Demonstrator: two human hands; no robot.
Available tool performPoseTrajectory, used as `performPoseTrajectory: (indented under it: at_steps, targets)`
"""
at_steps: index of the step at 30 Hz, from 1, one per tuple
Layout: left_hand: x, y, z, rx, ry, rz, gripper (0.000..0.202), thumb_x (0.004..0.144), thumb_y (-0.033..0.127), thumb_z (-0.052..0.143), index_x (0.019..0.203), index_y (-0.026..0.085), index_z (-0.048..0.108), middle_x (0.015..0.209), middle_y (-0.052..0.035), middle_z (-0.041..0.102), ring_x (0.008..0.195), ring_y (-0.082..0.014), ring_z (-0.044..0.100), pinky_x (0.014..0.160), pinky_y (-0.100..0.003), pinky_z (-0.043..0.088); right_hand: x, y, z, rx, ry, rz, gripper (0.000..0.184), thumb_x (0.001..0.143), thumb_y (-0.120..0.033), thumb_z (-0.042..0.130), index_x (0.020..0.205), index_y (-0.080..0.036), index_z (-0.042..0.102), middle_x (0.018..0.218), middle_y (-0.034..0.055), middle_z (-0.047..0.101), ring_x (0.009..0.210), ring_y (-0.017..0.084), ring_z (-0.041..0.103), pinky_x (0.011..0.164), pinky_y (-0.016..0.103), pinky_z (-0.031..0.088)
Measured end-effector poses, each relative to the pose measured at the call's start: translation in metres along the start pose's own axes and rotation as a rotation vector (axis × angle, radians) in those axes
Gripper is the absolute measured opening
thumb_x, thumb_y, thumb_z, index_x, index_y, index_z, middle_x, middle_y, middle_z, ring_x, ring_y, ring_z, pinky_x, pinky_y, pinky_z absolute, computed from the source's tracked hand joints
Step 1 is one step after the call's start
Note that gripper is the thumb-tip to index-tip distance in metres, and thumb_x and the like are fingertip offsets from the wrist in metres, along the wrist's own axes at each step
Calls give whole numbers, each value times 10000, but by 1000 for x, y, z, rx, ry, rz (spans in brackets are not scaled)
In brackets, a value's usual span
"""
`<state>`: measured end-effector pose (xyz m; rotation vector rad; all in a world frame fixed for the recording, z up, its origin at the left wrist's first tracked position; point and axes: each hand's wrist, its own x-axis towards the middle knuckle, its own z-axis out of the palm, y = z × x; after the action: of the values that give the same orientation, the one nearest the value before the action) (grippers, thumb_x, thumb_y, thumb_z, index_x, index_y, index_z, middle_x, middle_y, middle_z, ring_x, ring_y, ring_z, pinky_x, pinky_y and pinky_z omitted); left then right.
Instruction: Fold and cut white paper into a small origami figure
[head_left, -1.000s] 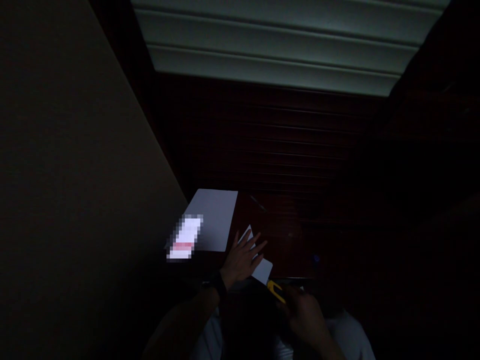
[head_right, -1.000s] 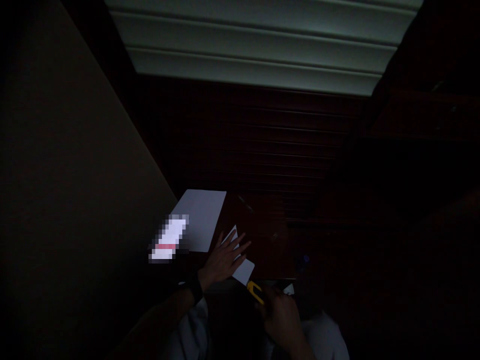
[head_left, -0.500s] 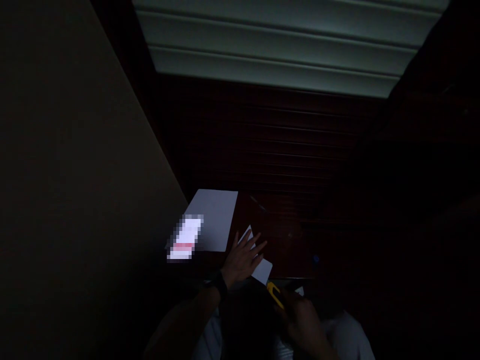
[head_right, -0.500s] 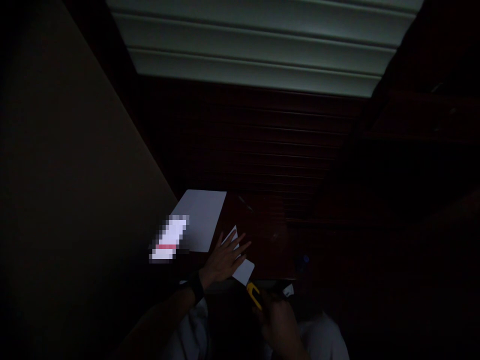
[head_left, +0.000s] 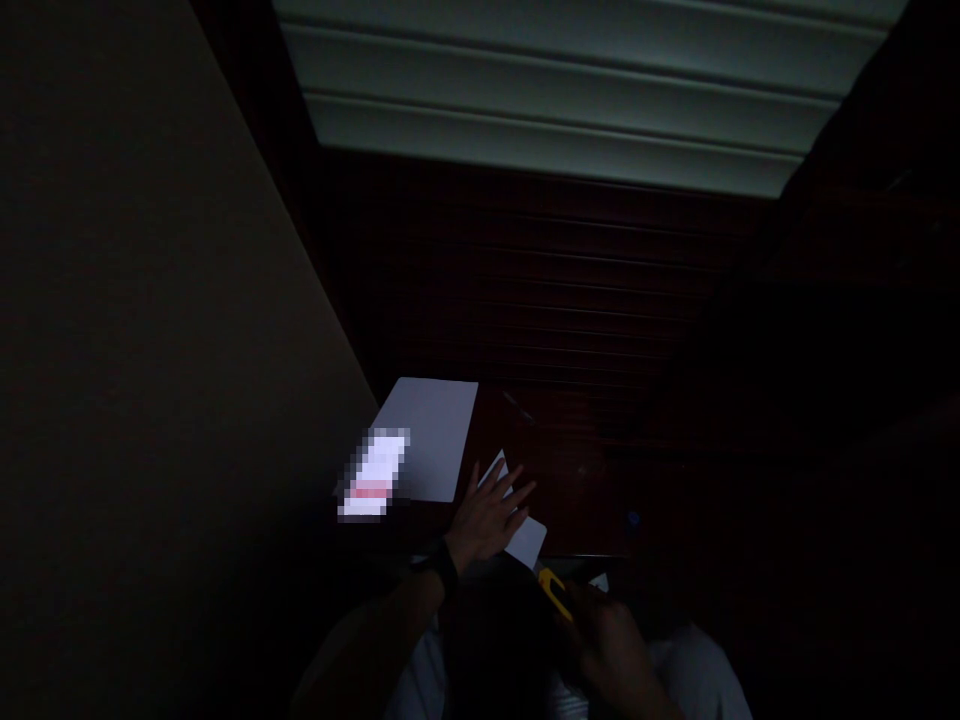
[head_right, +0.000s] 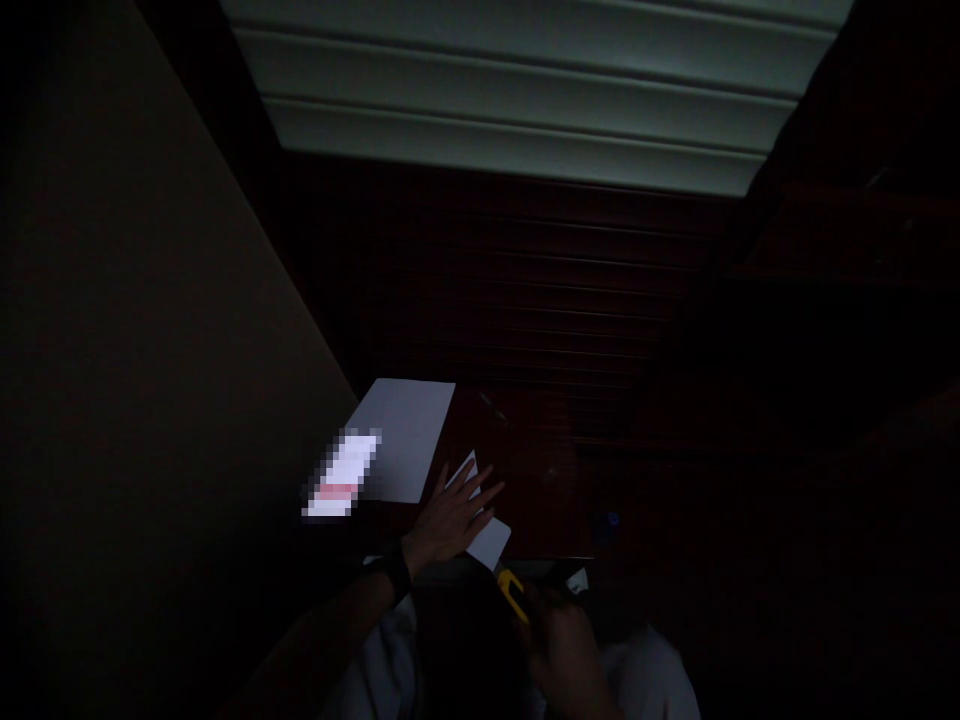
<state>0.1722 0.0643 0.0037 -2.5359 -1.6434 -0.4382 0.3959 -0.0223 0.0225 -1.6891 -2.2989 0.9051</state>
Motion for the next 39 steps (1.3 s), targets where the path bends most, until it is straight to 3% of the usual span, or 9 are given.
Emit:
performPoseTrajectory:
  at_steps: [9, 16, 18, 21, 24, 29, 33, 39]
  targets:
    - [0, -1, 1, -32, -7, -3, 437, 878, 414, 341, 1310, 347, 347, 1406, 3, 324, 1318, -275, 141, 1030, -574, 47, -12, 3, 4, -3, -59, 22, 400, 735, -251, 523, 1129, -272, 587, 1069, 60, 645, 934, 228, 602, 782, 264, 431]
    - [-2, -3, 0, -41, 5, -13, 433, 880, 409, 349, 1309, 351, 342, 1407, 10, 321, 1319, -274, 142, 1032, -573, 83, -22, 9, -5, 317, -127, 6, 355, 692, -352, 596, 1006, -202, 668, 845, 42, 697, 770, 242, 626, 679, 295, 464]
    - [-1, -2, 3, -39, 23, -43, 430, 882, 409, 346, 1306, 339, 352, 1399, 3, 338, 1318, -273, 149, 1034, -569, 98, -17, 14, -11, 434, -71, 34, 410, 669, -413, 626, 990, -162, 670, 819, 53, 694, 755, 253, 623, 660, 309, 471]
    - [5, 2, 7, -32, 71, -135, 435, 888, 388, 337, 1308, 279, 369, 1397, -35, 343, 1322, -274, 145, 1040, -555, 119, 11, 24, -29, 519, 182, 62, 474, 689, -494, 595, 1013, -151, 637, 909, 86, 678, 822, 261, 616, 683, 315, 476]
    - [12, 4, 6, -31, 121, -227, 437, 901, 360, 308, 1301, 202, 383, 1403, -77, 328, 1323, -276, 143, 1048, -541, 125, 56, 30, -44, 381, 374, 97, 439, 750, -529, 507, 973, -162, 599, 891, 95, 671, 782, 232, 625, 643, 282, 464]
    - [3, -7, -7, -72, 142, -260, 485, 886, 417, 323, 1295, 163, 381, 1407, -91, 318, 1319, -270, 166, 1063, -494, 163, 117, 27, -42, -106, 438, 189, 338, 830, -466, 424, 908, -161, 547, 831, 100, 626, 750, 218, 603, 619, 272, 406]
    - [-19, -17, -12, -104, 89, -269, 609, 822, 529, 389, 1309, 164, 364, 1422, -94, 285, 1318, -291, 159, 1058, -482, 199, 141, 20, -29, -319, 494, 140, 300, 854, -419, 399, 897, -155, 535, 899, 125, 572, 866, 243, 542, 725, 311, 380]
    - [-37, -22, -7, -145, 17, -280, 714, 785, 584, 411, 1360, 184, 272, 1443, -87, 230, 1323, -286, 136, 1044, -465, 248, 155, 19, -22, -370, 507, 147, 337, 873, -419, 350, 885, -141, 541, 887, 134, 535, 840, 252, 517, 736, 332, 368]
